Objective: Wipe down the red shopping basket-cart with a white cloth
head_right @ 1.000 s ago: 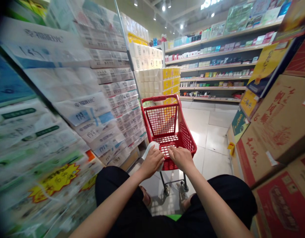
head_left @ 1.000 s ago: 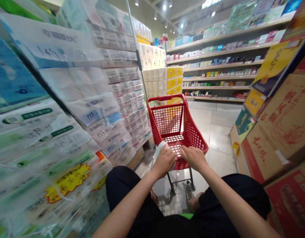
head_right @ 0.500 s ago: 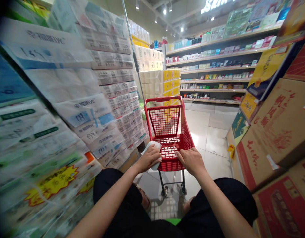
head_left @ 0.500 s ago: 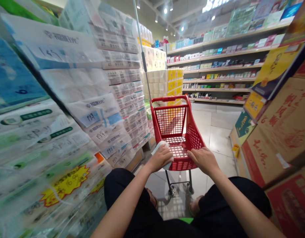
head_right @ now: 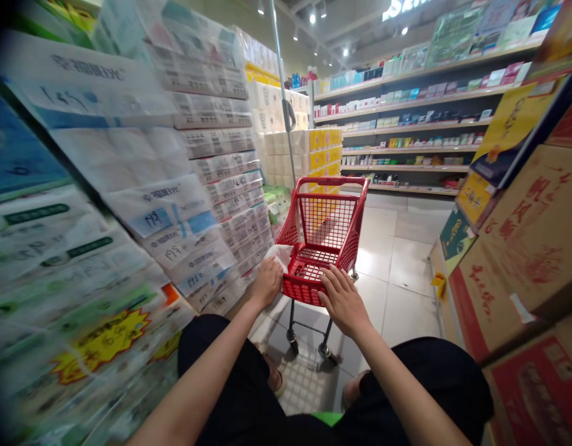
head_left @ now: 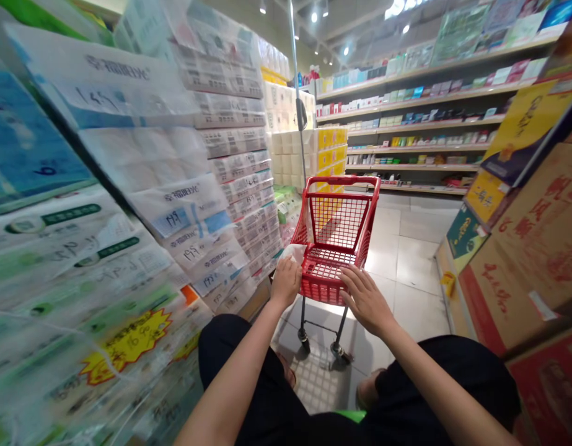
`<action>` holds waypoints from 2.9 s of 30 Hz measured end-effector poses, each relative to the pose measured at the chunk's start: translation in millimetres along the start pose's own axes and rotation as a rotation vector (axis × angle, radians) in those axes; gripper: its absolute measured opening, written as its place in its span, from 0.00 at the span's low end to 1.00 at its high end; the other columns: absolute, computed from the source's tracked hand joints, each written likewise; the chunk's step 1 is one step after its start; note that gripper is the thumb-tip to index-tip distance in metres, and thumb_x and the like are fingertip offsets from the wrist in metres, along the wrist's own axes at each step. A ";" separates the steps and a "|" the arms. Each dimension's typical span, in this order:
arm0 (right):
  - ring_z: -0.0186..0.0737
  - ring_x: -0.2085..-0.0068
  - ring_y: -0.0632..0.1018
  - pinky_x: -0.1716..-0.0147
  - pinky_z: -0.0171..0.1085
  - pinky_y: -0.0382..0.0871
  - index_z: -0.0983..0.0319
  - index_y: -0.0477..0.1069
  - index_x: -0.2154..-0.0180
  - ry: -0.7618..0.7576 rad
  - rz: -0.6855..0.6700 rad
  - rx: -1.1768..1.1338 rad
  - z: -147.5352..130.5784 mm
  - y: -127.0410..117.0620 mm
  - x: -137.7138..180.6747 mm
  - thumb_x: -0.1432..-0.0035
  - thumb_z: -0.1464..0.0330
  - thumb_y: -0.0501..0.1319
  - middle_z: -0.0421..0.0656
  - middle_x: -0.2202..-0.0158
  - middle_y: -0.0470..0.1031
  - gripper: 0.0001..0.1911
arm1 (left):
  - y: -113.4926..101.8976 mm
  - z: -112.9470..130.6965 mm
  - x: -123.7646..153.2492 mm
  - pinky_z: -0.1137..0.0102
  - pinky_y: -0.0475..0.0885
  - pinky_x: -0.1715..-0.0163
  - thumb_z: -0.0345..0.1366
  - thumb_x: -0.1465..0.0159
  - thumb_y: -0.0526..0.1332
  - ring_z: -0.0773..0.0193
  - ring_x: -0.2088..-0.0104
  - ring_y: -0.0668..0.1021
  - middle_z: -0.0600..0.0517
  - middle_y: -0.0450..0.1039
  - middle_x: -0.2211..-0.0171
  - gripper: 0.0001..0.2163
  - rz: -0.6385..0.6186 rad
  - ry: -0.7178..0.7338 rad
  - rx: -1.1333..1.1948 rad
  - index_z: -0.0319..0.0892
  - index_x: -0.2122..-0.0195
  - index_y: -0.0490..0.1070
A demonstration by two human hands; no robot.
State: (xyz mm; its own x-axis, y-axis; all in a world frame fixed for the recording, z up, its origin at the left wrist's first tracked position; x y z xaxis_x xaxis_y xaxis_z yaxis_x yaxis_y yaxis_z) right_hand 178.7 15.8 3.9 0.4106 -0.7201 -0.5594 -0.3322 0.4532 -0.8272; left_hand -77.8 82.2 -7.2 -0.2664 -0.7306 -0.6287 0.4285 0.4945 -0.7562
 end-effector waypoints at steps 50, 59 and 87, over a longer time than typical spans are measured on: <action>0.44 0.47 0.69 0.45 0.47 0.64 0.55 0.72 0.52 -0.089 -0.046 -0.201 19.0 -24.2 -33.6 0.37 0.70 0.48 0.43 0.54 0.74 0.18 | -11.9 78.7 -6.2 0.63 0.58 0.57 0.38 0.32 0.50 0.65 0.69 0.72 0.53 0.73 0.73 0.19 -0.124 0.000 0.089 0.41 0.77 0.71; 0.40 0.57 0.71 0.51 0.41 0.63 0.57 0.70 0.65 -0.107 -0.075 -0.089 -8.3 -19.6 -27.4 0.32 0.60 0.48 0.42 0.65 0.74 0.15 | -21.4 72.8 2.7 0.65 0.59 0.58 0.35 0.34 0.50 0.66 0.67 0.72 0.53 0.73 0.72 0.16 -0.174 0.064 0.129 0.42 0.78 0.69; 0.41 0.58 0.68 0.58 0.41 0.56 0.58 0.74 0.68 -0.289 -0.166 -0.032 -52.2 -9.9 -66.7 0.34 0.52 0.49 0.43 0.64 0.73 0.23 | -41.8 -0.5 5.3 0.65 0.58 0.53 0.36 0.33 0.46 0.67 0.72 0.69 0.55 0.71 0.78 0.20 -0.154 -0.003 0.085 0.42 0.80 0.66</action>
State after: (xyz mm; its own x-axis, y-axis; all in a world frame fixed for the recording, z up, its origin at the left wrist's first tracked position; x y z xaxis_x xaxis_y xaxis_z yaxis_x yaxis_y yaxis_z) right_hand 110.3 31.9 52.2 0.6837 -0.6015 -0.4131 -0.2656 0.3222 -0.9087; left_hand -97.5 57.9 21.0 -0.3319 -0.7965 -0.5055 0.4540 0.3348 -0.8257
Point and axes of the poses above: each hand's wrist, its own x-axis away from the middle knuckle, its own y-axis out of the palm, z = x × y, the point moved 1 cm from there along -x, towards the middle knuckle
